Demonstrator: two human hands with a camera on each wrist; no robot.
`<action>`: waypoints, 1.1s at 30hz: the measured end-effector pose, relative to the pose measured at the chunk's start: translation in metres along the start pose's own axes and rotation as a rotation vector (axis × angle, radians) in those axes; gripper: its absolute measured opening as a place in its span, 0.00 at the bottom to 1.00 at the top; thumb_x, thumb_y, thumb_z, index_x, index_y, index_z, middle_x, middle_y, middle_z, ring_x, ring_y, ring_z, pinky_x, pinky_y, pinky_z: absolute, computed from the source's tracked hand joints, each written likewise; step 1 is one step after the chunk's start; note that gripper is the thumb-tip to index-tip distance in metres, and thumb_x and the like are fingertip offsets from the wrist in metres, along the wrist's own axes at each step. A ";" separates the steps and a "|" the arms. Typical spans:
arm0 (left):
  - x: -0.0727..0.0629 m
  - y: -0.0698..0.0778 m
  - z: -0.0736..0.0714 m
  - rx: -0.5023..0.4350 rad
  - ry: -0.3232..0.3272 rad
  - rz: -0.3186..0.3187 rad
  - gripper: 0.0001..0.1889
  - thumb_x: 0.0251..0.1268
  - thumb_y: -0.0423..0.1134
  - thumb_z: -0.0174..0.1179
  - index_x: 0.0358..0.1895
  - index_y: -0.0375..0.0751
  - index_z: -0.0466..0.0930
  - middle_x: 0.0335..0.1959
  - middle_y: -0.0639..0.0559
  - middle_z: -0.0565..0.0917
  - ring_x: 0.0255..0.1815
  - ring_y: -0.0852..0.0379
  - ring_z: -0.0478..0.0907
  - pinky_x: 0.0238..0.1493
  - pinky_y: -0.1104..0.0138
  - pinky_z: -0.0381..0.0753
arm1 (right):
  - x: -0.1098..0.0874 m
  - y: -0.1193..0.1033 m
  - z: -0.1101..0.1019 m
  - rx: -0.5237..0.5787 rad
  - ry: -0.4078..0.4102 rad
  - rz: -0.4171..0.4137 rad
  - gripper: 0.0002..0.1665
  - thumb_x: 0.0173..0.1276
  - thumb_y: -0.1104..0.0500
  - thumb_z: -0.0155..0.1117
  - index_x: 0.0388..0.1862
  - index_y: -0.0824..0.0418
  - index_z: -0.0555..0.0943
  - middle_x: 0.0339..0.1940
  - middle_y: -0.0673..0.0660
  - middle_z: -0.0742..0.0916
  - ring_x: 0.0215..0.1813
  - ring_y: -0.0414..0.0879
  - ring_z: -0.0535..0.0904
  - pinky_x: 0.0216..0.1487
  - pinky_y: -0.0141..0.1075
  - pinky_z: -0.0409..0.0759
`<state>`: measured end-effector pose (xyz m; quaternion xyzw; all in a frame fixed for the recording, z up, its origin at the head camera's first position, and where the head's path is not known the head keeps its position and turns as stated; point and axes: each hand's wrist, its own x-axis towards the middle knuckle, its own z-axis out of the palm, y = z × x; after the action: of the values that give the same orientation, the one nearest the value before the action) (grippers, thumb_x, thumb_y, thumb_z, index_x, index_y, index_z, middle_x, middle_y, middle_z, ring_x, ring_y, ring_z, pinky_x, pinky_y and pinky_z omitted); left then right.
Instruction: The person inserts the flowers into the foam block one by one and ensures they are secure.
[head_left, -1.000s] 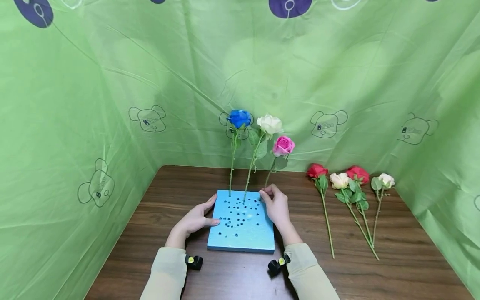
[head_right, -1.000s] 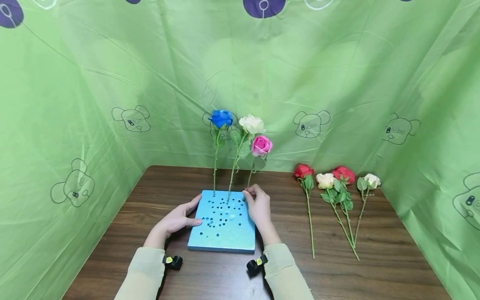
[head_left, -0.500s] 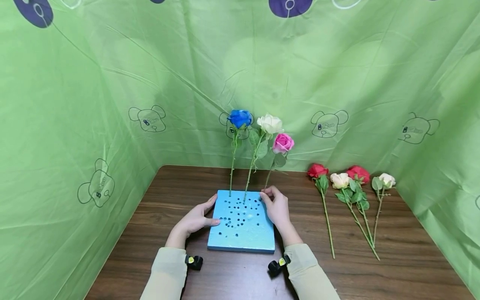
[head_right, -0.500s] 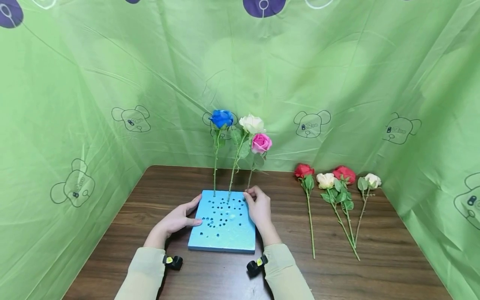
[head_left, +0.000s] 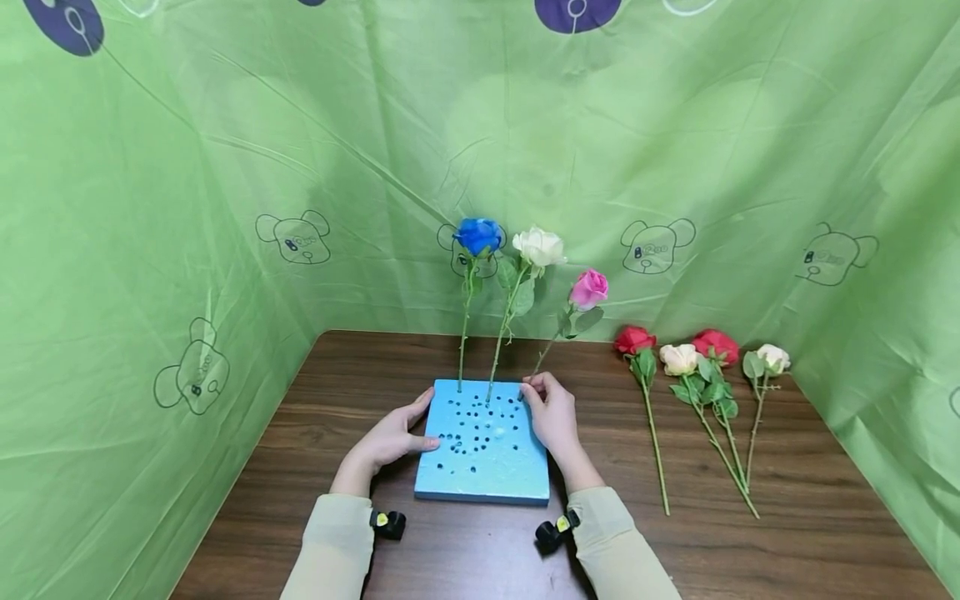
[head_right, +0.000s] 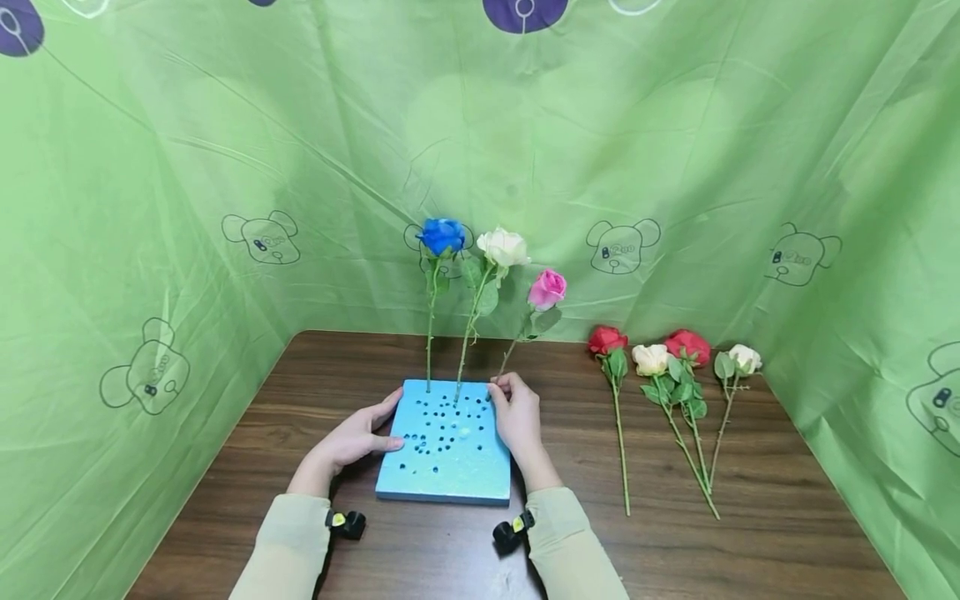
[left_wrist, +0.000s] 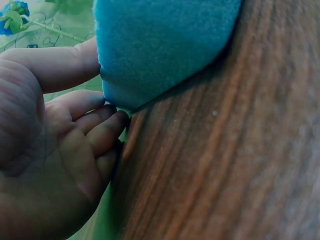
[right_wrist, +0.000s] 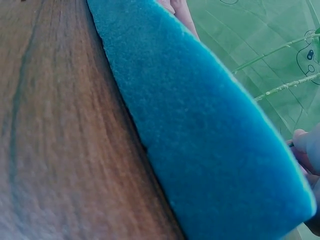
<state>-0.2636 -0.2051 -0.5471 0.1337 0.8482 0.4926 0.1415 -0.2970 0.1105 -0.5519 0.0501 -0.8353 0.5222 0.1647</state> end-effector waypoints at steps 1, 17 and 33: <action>0.000 0.000 0.000 -0.001 0.001 0.001 0.54 0.66 0.44 0.77 0.88 0.47 0.50 0.89 0.51 0.51 0.88 0.49 0.44 0.84 0.45 0.48 | 0.000 -0.001 0.000 -0.005 0.001 -0.001 0.06 0.79 0.61 0.69 0.39 0.61 0.84 0.46 0.55 0.92 0.38 0.47 0.82 0.40 0.38 0.80; -0.001 0.002 0.000 -0.010 0.015 0.025 0.53 0.66 0.41 0.77 0.88 0.43 0.52 0.88 0.46 0.52 0.88 0.43 0.44 0.83 0.41 0.48 | 0.000 -0.001 0.001 -0.015 0.023 0.014 0.06 0.78 0.61 0.71 0.37 0.60 0.86 0.37 0.54 0.91 0.35 0.48 0.81 0.38 0.39 0.79; 0.001 -0.001 0.000 0.012 0.001 0.022 0.54 0.67 0.44 0.77 0.88 0.44 0.50 0.88 0.49 0.51 0.88 0.45 0.44 0.84 0.43 0.49 | 0.004 0.006 -0.003 0.155 -0.116 0.082 0.25 0.65 0.72 0.77 0.61 0.67 0.86 0.48 0.61 0.90 0.53 0.53 0.87 0.54 0.35 0.87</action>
<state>-0.2642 -0.2054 -0.5480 0.1435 0.8497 0.4891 0.1348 -0.3011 0.1160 -0.5543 0.0586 -0.8017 0.5879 0.0904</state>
